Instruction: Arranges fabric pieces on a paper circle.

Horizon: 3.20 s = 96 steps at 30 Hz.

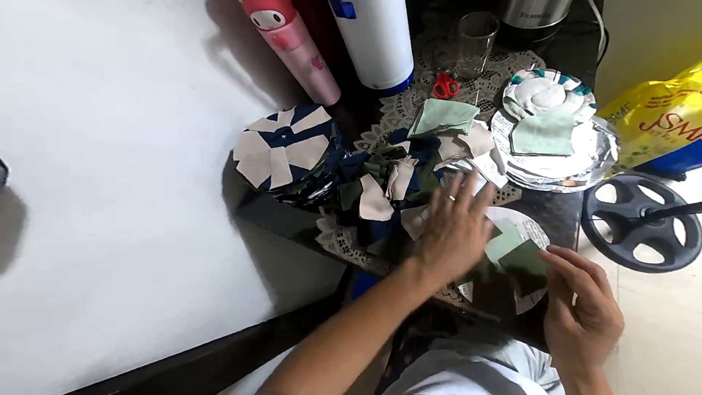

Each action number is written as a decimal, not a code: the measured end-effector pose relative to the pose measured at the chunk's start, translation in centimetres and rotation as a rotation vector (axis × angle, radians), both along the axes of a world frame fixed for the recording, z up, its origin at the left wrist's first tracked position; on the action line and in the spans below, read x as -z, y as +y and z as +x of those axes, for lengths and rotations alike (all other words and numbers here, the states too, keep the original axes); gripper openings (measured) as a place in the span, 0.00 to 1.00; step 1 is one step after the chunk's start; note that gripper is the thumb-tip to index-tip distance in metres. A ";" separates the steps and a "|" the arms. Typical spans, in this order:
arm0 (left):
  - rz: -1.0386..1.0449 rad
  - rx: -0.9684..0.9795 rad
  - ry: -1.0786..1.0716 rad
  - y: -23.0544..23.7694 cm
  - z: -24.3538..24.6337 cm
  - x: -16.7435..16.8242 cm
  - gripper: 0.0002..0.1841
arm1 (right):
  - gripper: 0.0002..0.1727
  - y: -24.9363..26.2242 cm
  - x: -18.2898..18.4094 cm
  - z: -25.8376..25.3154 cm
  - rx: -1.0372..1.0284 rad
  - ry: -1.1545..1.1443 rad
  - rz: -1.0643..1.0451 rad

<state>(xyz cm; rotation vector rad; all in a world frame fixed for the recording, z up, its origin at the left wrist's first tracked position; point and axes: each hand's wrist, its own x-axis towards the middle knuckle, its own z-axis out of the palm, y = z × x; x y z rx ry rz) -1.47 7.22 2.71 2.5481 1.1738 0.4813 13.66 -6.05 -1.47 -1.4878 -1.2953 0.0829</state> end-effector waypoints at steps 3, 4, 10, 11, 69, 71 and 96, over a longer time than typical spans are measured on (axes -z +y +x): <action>-0.052 -0.083 0.119 3.4 -2.2 -1.5 0.12 | 0.14 0.0 0.8 0.1 0.032 0.024 0.004; -0.087 -0.093 0.183 4.1 -2.6 -1.8 0.11 | 0.14 0.0 1.1 0.1 0.039 0.030 0.008; -0.063 -0.052 0.280 5.2 -3.7 -1.3 0.08 | 0.14 -0.2 1.4 0.1 0.060 0.059 0.028; -0.055 -0.044 0.248 5.4 -4.0 -1.3 0.08 | 0.13 -0.1 1.5 0.1 0.052 0.070 0.042; -1.029 -0.010 -0.667 1.8 -7.6 -4.0 0.19 | 0.08 8.4 -7.3 -1.5 -0.777 0.703 -0.440; -1.217 0.007 -0.833 1.0 -6.3 -3.3 0.06 | 0.06 7.0 -7.1 -1.1 -0.753 0.669 -0.457; -1.615 -0.250 -1.227 -7.5 -5.3 -1.9 0.18 | 0.17 -0.8 -5.7 -1.3 -0.242 0.308 -0.457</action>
